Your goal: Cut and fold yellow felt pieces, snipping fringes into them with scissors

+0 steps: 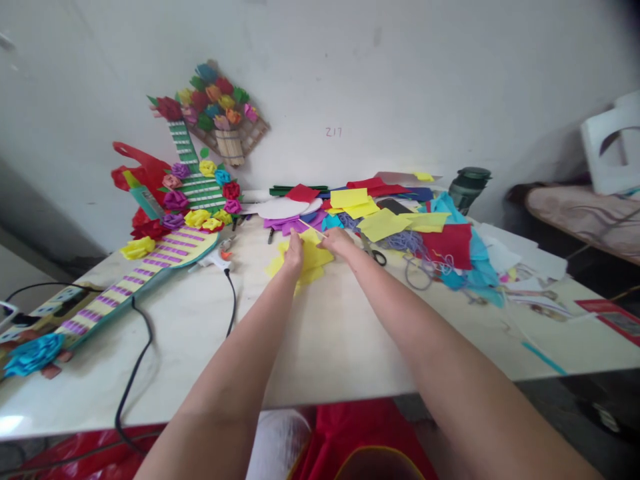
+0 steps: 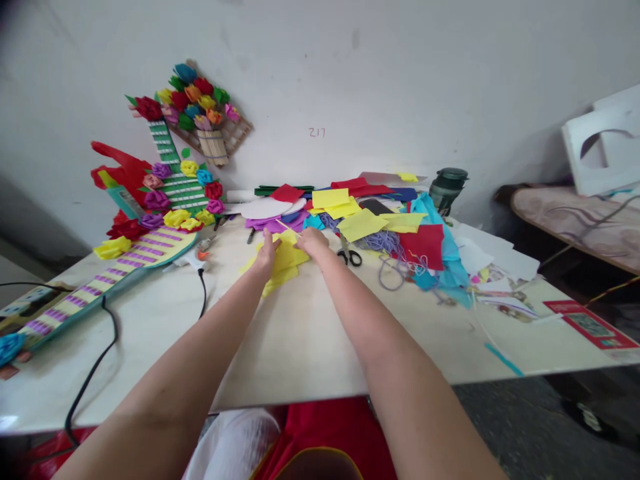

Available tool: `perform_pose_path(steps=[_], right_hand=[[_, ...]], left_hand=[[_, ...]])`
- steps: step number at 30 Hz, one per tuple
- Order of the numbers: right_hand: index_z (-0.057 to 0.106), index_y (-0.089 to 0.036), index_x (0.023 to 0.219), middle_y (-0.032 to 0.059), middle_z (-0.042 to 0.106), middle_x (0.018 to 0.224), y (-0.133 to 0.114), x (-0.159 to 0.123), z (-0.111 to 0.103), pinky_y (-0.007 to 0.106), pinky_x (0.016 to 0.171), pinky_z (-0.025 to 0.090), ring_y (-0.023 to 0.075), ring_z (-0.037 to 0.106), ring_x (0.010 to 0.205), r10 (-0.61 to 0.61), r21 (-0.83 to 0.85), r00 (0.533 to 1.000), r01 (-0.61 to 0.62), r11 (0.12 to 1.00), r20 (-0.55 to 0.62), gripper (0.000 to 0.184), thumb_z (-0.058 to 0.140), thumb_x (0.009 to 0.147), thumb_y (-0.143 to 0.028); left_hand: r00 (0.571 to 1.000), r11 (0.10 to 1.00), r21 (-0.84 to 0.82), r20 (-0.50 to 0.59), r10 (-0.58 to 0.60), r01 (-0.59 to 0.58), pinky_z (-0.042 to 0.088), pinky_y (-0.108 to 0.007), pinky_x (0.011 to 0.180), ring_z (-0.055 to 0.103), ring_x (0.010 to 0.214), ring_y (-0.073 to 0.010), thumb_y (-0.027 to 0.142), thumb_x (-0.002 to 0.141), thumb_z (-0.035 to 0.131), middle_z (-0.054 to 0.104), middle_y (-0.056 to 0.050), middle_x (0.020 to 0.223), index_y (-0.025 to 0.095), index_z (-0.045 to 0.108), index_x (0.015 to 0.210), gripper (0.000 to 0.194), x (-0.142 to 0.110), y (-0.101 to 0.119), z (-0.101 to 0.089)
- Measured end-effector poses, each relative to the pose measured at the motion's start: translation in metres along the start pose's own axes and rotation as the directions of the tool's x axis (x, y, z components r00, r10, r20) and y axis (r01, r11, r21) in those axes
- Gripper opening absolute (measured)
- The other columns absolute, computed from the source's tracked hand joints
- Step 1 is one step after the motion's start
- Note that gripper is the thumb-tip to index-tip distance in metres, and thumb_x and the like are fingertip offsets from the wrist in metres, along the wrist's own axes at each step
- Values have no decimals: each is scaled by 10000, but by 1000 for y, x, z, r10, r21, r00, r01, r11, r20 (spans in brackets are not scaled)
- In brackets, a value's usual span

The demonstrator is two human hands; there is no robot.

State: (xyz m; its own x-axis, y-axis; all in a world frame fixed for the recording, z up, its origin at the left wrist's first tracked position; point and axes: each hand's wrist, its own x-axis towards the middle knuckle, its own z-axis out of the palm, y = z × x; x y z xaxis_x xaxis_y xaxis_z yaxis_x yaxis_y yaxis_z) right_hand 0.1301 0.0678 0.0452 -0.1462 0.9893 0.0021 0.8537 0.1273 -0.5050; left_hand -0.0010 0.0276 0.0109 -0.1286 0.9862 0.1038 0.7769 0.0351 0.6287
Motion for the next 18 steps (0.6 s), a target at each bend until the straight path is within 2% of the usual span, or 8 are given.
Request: perform_pose_path(steps=[2, 5, 8, 10, 12, 13, 15, 18], right_hand=[[695, -205, 893, 66, 695, 907, 4, 0, -4, 280, 697, 462, 209, 626, 826, 12, -27, 1000, -12, 1000, 7, 213, 658, 721, -324], [687, -188, 886, 69, 693, 873, 10, -3, -4, 282, 698, 459, 208, 630, 825, 16, -1, 1000, -16, 1000, 21, 247, 593, 775, -388], [671, -164, 945, 95, 688, 937, 13, -6, -1, 294, 713, 461, 222, 635, 868, 3, 61, 1000, -3, 998, 10, 435, 494, 804, -536], [625, -167, 1081, 112, 663, 1068, 11, -8, 3, 304, 741, 462, 237, 626, 944, 5, 63, 1000, -4, 998, -15, 559, 525, 748, -604], [563, -185, 1190, 119, 623, 1174, 8, -8, 6, 308, 769, 460, 247, 606, 1020, 27, 9, 999, -26, 1000, -42, 641, 615, 685, -578], [557, -195, 1199, 118, 617, 1188, 6, -9, 7, 308, 775, 459, 248, 600, 1041, 40, -30, 998, -42, 999, -56, 621, 638, 684, -532], [599, -201, 1141, 115, 639, 1152, 5, -10, 10, 299, 767, 460, 242, 604, 1042, 78, -99, 993, -87, 991, -83, 457, 623, 733, -406], [648, -179, 1051, 122, 663, 1094, 8, -14, 12, 279, 750, 463, 231, 616, 1019, 139, -148, 982, -157, 976, -128, 294, 552, 784, -258]], left_hand=[[994, 979, -175, 27, -104, 107, 282, -395, 1061, 403, 1290, -234, 461, 921, -45, 472, -106, 1375, 156, 319, 1429, 695, -3, 9, -2], [990, 937, -323, 16, -139, 137, 214, -436, 1091, 334, 1330, -258, 517, 916, 1, 446, -96, 1397, 146, 307, 1429, 703, -9, 16, -11], [983, 898, -414, -32, -179, 150, 249, -409, 1089, 347, 1326, -238, 544, 898, -19, 481, -71, 1373, 165, 326, 1417, 729, -13, 13, -22], [977, 895, -415, -55, -207, 167, 289, -392, 1073, 357, 1321, -228, 527, 892, -56, 485, -73, 1370, 160, 304, 1422, 739, -14, 8, -28], [979, 926, -339, -54, -194, 165, 289, -400, 1072, 355, 1322, -224, 515, 895, -50, 482, -77, 1372, 160, 243, 1446, 718, -15, 2, -29], [983, 951, -263, -37, -179, 163, 271, -410, 1082, 346, 1328, -226, 506, 901, -24, 464, -80, 1387, 161, 229, 1451, 697, -16, 0, -29], [990, 989, -45, 28, -140, 141, 204, -425, 1109, 302, 1350, -232, 484, 913, 79, 390, -87, 1439, 157, 252, 1445, 648, -18, -4, -24], [996, 965, 260, 76, -50, 28, 96, -404, 1137, 179, 1394, -231, 438, 893, 264, 331, -76, 1475, 137, 258, 1443, 627, -24, -9, -13]])
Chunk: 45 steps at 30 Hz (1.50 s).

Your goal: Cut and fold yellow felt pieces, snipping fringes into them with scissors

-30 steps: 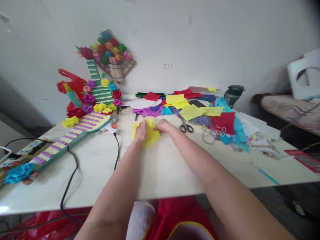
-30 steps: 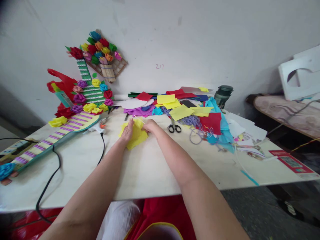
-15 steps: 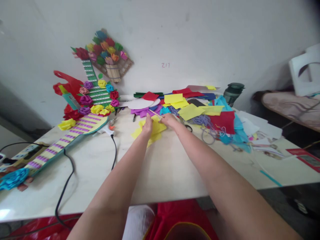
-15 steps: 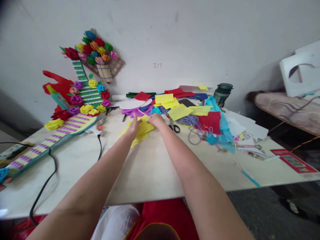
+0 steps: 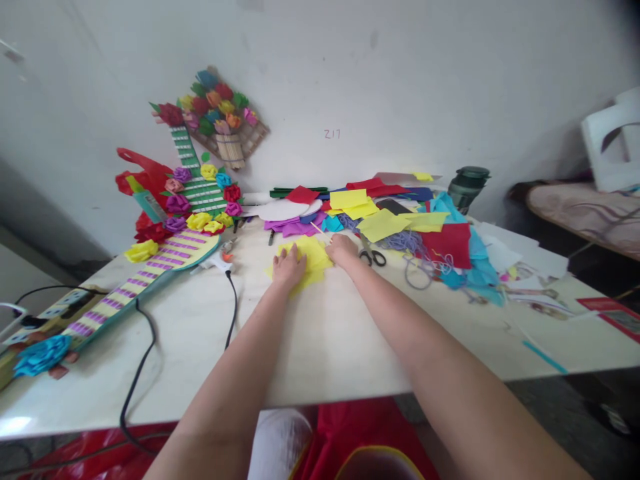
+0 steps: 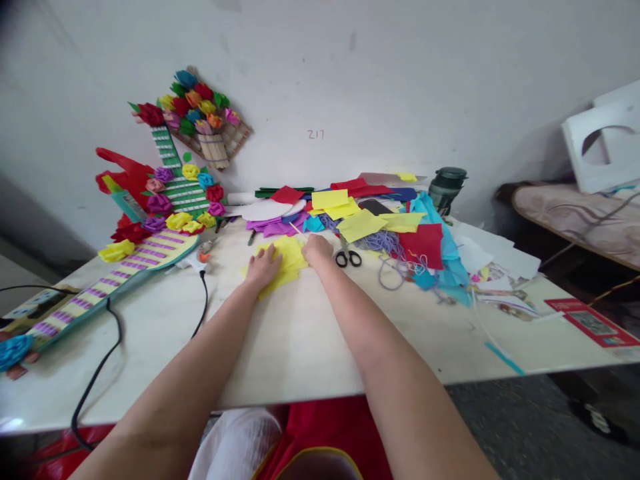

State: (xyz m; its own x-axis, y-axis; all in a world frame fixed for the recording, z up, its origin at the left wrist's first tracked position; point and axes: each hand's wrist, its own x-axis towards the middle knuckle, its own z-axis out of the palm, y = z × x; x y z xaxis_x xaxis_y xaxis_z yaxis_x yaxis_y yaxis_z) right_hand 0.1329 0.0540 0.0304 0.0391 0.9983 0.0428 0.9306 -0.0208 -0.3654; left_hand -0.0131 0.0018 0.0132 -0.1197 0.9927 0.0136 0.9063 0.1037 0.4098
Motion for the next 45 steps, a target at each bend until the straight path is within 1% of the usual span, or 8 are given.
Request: perform_pose_path(steps=[4, 9, 15, 19, 33, 37, 40, 45], right_hand=[[629, -153, 1084, 151, 653, 1090, 6, -6, -1, 299, 781, 459, 236, 613, 1009, -13, -64, 996, 8, 998, -91, 306, 500, 837, -279], [580, -179, 1167, 142, 613, 1139, 1, -16, -5, 321, 801, 443, 226, 610, 967, -220, -125, 951, 196, 973, -218, 384, 307, 934, -317], [505, -283, 1277, 57, 571, 1247, -9, -23, 2, 290, 834, 427, 191, 581, 1034, -526, -187, 847, 506, 842, -81, 406, 267, 953, -336], [604, -223, 1142, 77, 632, 1165, -5, -18, 13, 301, 820, 439, 201, 605, 1005, -449, -249, 892, 445, 860, 41, 371, 299, 943, -294], [616, -146, 1093, 137, 628, 1164, -1, -25, 20, 330, 808, 462, 224, 624, 1002, -347, -271, 937, 327, 905, -29, 380, 282, 937, -239], [612, -155, 1093, 142, 612, 1188, 0, -24, 21, 331, 820, 457, 219, 616, 1016, -371, -270, 928, 349, 897, -32, 378, 281, 938, -251], [611, -159, 1094, 142, 604, 1200, 1, -23, 22, 335, 826, 455, 221, 612, 1020, -365, -273, 930, 344, 899, -31, 384, 273, 939, -256], [589, -173, 1144, 129, 530, 1304, 1, -23, 22, 338, 838, 454, 221, 600, 1036, -356, -270, 934, 334, 903, -35, 392, 267, 943, -268]], left_hand=[[996, 983, 163, -6, 84, -82, 115, -414, 1134, 143, 1397, -276, 385, 896, 262, 279, -18, 1503, 161, 292, 1435, 585, -4, 1, 10], [993, 972, 211, -27, 114, -106, 151, -426, 1125, 173, 1385, -297, 360, 901, 240, 280, -18, 1503, 164, 349, 1410, 556, -3, 2, 13], [991, 965, 235, -43, 126, -113, 172, -448, 1113, 206, 1374, -297, 358, 905, 228, 304, -25, 1493, 177, 397, 1381, 537, -3, 2, 13], [990, 959, 255, -36, 140, -126, 179, -442, 1113, 211, 1375, -286, 362, 910, 214, 311, -21, 1490, 194, 384, 1390, 536, -2, 0, 15], [975, 926, 335, -70, 210, -175, 187, -460, 1100, 293, 1335, -291, 325, 905, 202, 394, -37, 1443, 179, 448, 1347, 527, 2, 0, 14], [994, 933, 358, -88, 61, -26, 54, -547, 1107, 159, 1383, -331, 404, 896, 173, 329, -38, 1481, 192, 392, 1393, 583, -5, 7, 13], [996, 951, 298, -51, -73, 85, 73, -597, 1084, 74, 1392, -365, 530, 869, 139, 210, -14, 1528, 234, 311, 1436, 662, -8, 10, 13], [999, 961, 272, -15, -36, 38, 94, -556, 1097, 75, 1391, -366, 576, 849, 140, 180, -4, 1537, 247, 288, 1444, 696, -5, 4, 12]])
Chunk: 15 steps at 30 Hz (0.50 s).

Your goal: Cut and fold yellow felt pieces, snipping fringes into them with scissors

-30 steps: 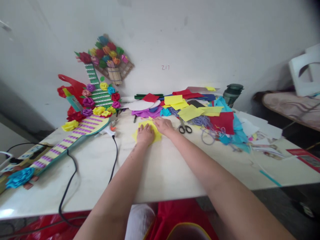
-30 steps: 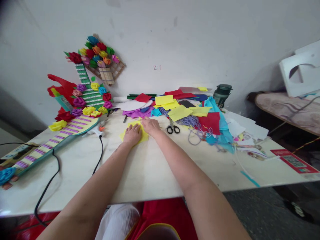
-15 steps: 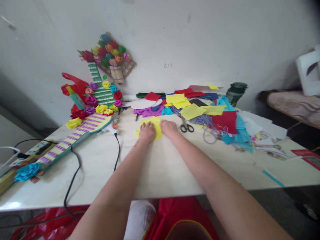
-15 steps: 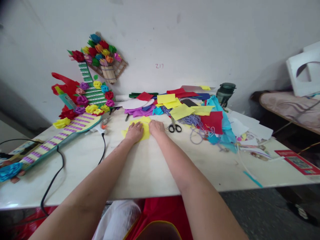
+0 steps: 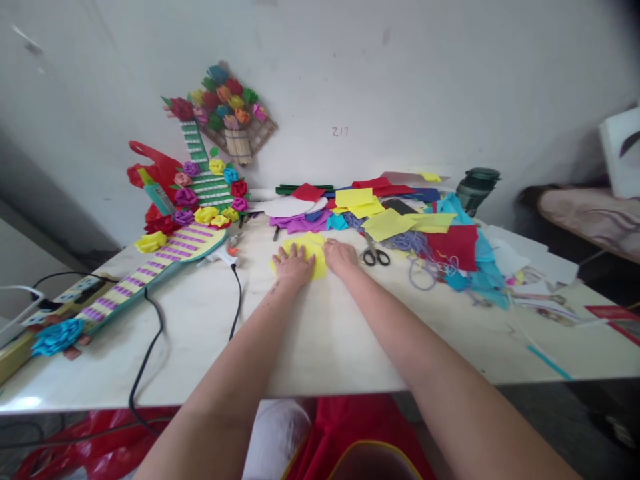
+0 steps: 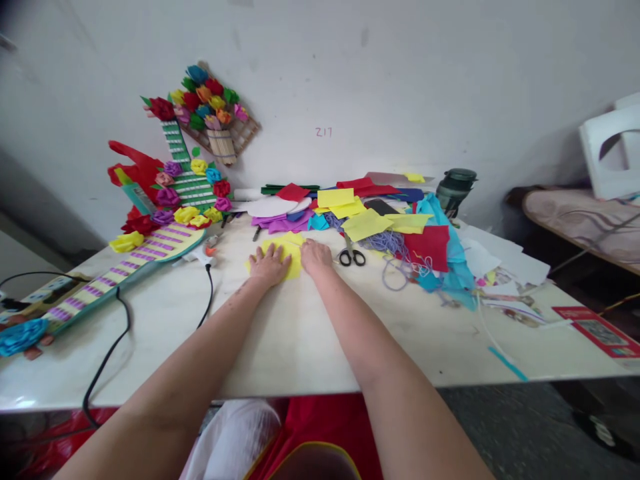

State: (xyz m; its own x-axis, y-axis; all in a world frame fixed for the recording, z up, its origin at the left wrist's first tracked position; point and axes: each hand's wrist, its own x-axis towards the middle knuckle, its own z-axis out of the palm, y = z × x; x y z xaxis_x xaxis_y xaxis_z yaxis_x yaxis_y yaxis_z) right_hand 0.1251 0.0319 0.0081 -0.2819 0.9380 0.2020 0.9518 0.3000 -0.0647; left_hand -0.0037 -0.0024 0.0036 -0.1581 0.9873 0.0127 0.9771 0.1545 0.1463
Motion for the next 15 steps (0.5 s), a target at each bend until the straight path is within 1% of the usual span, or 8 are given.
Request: perform_pose_path(steps=[3, 6, 8, 12, 15], right_hand=[[533, -196, 1227, 123, 484, 1347, 1, -1, -3, 336, 816, 460, 219, 602, 1020, 47, 15, 999, -47, 999, -3, 408, 247, 947, -276], [509, -219, 1252, 117, 530, 1275, 5, -2, -4, 341, 769, 468, 214, 620, 954, 110, 41, 993, -109, 993, -32, 430, 208, 947, -248], [536, -217, 1227, 121, 557, 1220, 9, -1, -4, 339, 761, 463, 215, 616, 947, 166, 58, 985, -163, 985, -53, 427, 223, 937, -220], [635, -185, 1114, 144, 589, 1156, 22, 2, -4, 324, 780, 448, 242, 551, 1057, 279, 80, 958, -274, 959, -60, 393, 303, 904, -186], [657, -174, 1093, 148, 597, 1159, 33, 2, -7, 329, 791, 446, 261, 505, 1111, 344, 84, 938, -340, 937, -33, 386, 329, 890, -164]], left_hand=[[999, 1000, -4, -25, 30, -30, 102, -560, 1094, 104, 1386, -372, 565, 857, 137, 205, -24, 1530, 233, 299, 1439, 689, 0, -3, 0], [998, 999, 1, -38, 53, -53, 92, -566, 1094, 112, 1386, -368, 555, 866, 142, 215, -49, 1526, 217, 303, 1437, 683, 0, -4, 1], [996, 997, 10, -46, 75, -75, 75, -573, 1094, 104, 1389, -365, 552, 870, 148, 228, -62, 1521, 209, 309, 1435, 681, 0, -6, 1], [986, 988, 43, -69, 152, -150, 33, -604, 1081, 75, 1394, -362, 559, 871, 178, 259, -56, 1510, 224, 332, 1424, 664, 7, -14, 0], [968, 969, 87, -81, 237, -230, 0, -596, 1085, 62, 1403, -325, 536, 885, 174, 310, -41, 1489, 233, 361, 1410, 633, 13, -25, -1]])
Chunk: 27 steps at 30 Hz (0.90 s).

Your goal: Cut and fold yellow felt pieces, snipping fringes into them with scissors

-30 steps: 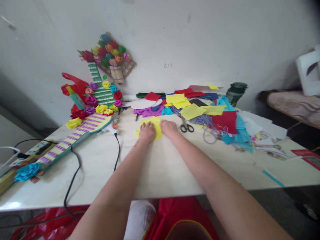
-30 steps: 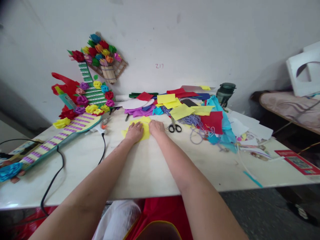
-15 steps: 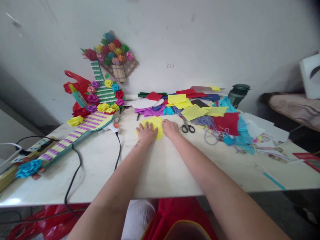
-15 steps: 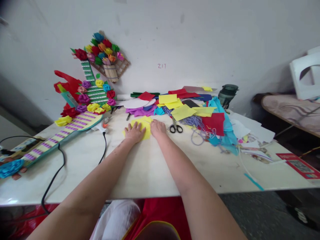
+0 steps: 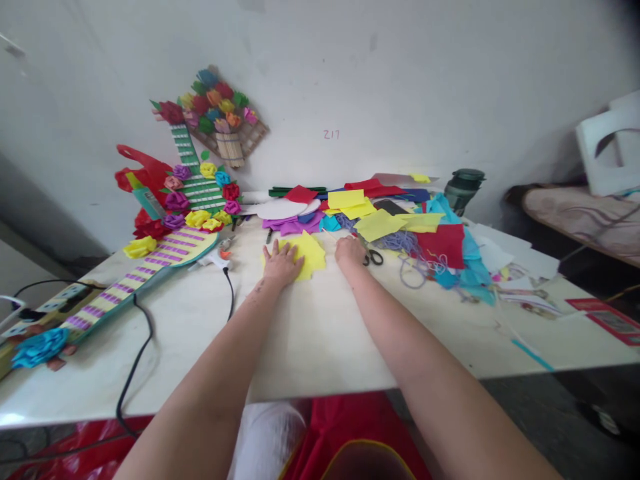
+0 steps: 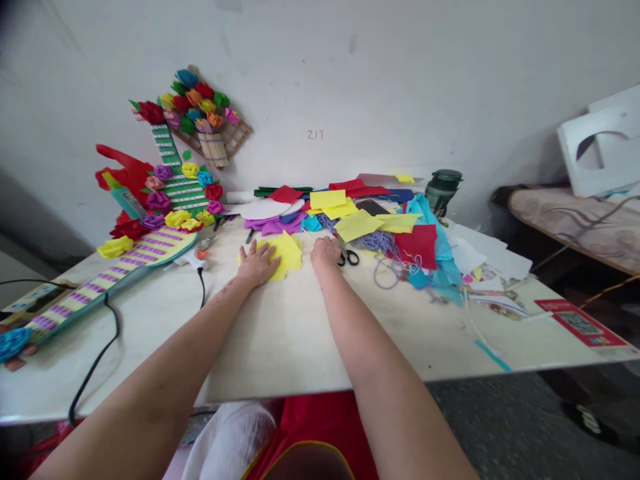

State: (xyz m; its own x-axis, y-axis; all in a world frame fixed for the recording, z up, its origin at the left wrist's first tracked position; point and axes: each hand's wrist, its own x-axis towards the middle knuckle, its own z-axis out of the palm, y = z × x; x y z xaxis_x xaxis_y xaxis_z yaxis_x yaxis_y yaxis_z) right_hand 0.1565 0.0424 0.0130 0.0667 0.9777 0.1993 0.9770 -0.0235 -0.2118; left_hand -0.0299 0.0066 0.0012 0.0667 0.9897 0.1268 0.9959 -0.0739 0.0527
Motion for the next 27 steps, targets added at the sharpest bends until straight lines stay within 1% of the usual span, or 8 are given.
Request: perform_pose_path(steps=[3, 6, 10, 13, 16, 19, 22, 27], right_hand=[[649, -160, 1109, 157, 590, 1178, 8, 2, -3, 334, 803, 442, 266, 492, 1121, 57, -23, 998, -57, 998, 9, 377, 357, 873, -133], [643, -146, 1112, 162, 587, 1177, 13, 3, -4, 347, 831, 429, 263, 501, 1097, 79, -33, 996, -81, 996, -42, 383, 346, 873, -109], [649, -153, 1081, 137, 590, 1163, 11, 2, -2, 333, 832, 422, 249, 501, 1075, -27, -42, 992, 22, 999, -122, 404, 299, 886, -105], [649, -187, 1092, 117, 586, 1173, 5, 0, -3, 325, 818, 420, 246, 485, 1082, -140, -61, 987, 135, 989, -80, 424, 278, 896, -124], [642, -192, 1123, 118, 574, 1202, -1, -1, -5, 344, 844, 401, 251, 464, 1095, -213, -72, 976, 209, 975, -47, 451, 262, 892, -118], [640, -191, 1143, 115, 565, 1229, -5, 0, -5, 370, 891, 365, 260, 428, 1129, -237, -86, 971, 233, 969, -38, 464, 257, 890, -121], [646, -189, 1134, 107, 580, 1219, -7, 5, -1, 377, 928, 330, 253, 430, 1129, -286, -102, 957, 279, 955, -53, 460, 261, 892, -119], [632, -193, 1147, 84, 574, 1244, -4, 14, 7, 312, 885, 366, 224, 481, 1097, -288, -51, 958, 288, 956, 12, 444, 285, 886, -103]], left_hand=[[995, 994, 64, -44, 93, -90, -54, -567, 1093, 67, 1409, -282, 498, 900, 190, 351, -38, 1468, 234, 387, 1395, 595, 1, -7, -3], [984, 979, 141, -82, 160, -147, -91, -523, 1103, 75, 1410, -257, 448, 901, 244, 377, -47, 1453, 217, 420, 1374, 555, 1, -2, -11], [994, 985, 144, -42, 97, -90, -41, -504, 1119, 156, 1396, -249, 340, 887, 290, 413, -67, 1428, 179, 444, 1353, 518, 0, 21, -23], [998, 997, 61, 39, 43, -45, 38, -491, 1124, 177, 1389, -274, 433, 893, 240, 349, -49, 1469, 196, 379, 1397, 574, -2, 37, -22], [991, 999, -28, 134, -19, 23, 65, -534, 1108, 119, 1396, -320, 553, 875, 195, 232, -21, 1520, 240, 302, 1437, 652, -5, 40, -12], [989, 998, -60, 146, 7, 1, 54, -547, 1101, 75, 1404, -318, 579, 871, 162, 158, 0, 1539, 276, 261, 1450, 661, -8, 36, -3], [989, 997, -56, 140, 52, -44, 55, -539, 1102, 87, 1404, -305, 580, 874, 152, 167, 5, 1537, 292, 264, 1447, 651, -9, 30, -1], [985, 996, -42, 148, 90, -84, 22, -569, 1092, 90, 1405, -299, 583, 872, 154, 181, 17, 1533, 301, 285, 1437, 645, -9, 24, -3]])
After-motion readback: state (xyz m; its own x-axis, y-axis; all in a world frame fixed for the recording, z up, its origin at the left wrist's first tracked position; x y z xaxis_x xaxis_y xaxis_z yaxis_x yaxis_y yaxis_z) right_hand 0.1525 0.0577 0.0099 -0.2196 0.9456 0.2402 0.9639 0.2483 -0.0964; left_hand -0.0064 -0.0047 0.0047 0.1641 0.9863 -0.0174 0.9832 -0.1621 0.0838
